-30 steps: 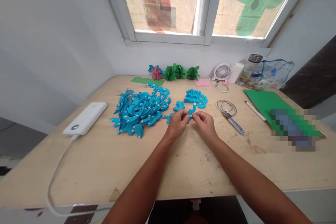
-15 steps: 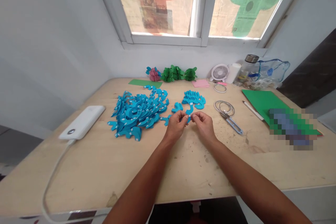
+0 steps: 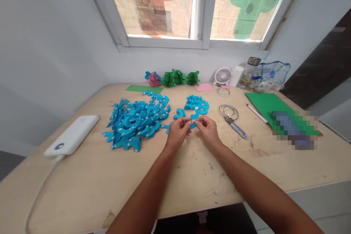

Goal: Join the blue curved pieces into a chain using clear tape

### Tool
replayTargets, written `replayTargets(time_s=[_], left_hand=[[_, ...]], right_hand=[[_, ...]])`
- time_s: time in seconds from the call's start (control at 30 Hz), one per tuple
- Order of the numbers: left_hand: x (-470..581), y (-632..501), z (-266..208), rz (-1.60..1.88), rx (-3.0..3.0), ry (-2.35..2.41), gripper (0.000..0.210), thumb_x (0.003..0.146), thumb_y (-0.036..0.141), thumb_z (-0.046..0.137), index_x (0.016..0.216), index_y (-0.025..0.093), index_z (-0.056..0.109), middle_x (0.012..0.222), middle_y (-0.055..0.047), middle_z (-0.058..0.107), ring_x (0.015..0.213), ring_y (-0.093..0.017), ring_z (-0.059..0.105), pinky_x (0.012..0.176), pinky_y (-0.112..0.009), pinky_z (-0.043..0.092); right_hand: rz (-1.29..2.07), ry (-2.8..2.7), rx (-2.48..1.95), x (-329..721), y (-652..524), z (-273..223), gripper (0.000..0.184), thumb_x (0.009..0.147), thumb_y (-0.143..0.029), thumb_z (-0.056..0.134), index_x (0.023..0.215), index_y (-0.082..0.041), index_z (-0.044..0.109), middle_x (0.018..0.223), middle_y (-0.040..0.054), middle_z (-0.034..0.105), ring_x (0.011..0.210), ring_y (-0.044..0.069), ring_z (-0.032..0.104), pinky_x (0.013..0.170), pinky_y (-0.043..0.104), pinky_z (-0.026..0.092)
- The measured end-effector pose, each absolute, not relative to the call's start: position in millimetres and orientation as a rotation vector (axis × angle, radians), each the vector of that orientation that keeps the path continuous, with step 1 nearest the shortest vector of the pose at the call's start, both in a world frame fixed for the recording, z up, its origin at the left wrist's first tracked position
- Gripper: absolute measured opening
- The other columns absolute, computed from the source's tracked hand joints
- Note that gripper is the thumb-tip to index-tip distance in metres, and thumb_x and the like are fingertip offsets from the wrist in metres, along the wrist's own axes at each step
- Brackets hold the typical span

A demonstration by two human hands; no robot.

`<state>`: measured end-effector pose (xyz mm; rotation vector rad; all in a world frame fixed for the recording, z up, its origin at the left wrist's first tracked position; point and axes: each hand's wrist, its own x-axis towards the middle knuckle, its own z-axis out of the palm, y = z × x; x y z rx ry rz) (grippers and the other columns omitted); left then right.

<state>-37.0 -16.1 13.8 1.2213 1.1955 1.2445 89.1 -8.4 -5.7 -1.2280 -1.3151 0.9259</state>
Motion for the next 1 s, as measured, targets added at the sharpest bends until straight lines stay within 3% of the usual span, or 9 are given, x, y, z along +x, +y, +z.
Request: replayTargets(time_s=[0.27,0.57,0.8,1.0], left_hand=[[-38.6,-15.7,12.0,1.15,1.212,1.2,0.019,0.064,0.031,0.062,0.072,0.013,0.063,0.05,0.001,0.057,0.043,-0.009,0.051,0.039,-0.019,0.037],[-41.7,-1.7,-5.5,1.225,1.158,1.234,0.025,0.061,0.035,0.063,0.073,0.013,0.062,0.048,0.001,0.057,0.037,-0.007,0.045,0.034,-0.017,0.032],[-43.2,-10.0,6.3,1.241,1.143,1.222,0.025,0.065,0.035,0.063,0.077,0.013,0.062,0.051,0.002,0.056,0.039,-0.006,0.045,0.035,-0.017,0.031],[-40.9,-14.8,12.7,1.266,1.129,1.17,0.028,0.065,0.034,0.064,0.081,0.012,0.063,0.052,0.002,0.057,0.04,-0.006,0.045,0.037,-0.017,0.031]], right_hand=[[0.818,-1.403,-1.303,99.8,-4.2,-1.8,0.018,0.072,-0.031,0.05,0.075,-0.018,0.063,0.068,0.0004,0.063,0.061,0.014,0.053,0.059,0.024,0.041],[0.343,-1.266,-1.605,168.4,20.8,19.6,0.024,0.07,-0.031,0.049,0.079,-0.016,0.065,0.075,0.0056,0.066,0.066,0.017,0.057,0.063,0.028,0.042],[0.203,-1.44,-1.912,209.8,5.0,29.9,0.02,0.071,-0.031,0.05,0.075,-0.019,0.066,0.066,0.0034,0.065,0.061,0.017,0.055,0.055,0.026,0.035],[-0.095,-1.595,-2.061,214.8,-10.4,12.3,0.019,0.076,-0.027,0.048,0.078,-0.021,0.066,0.078,0.0055,0.067,0.073,0.019,0.055,0.061,0.029,0.032]])
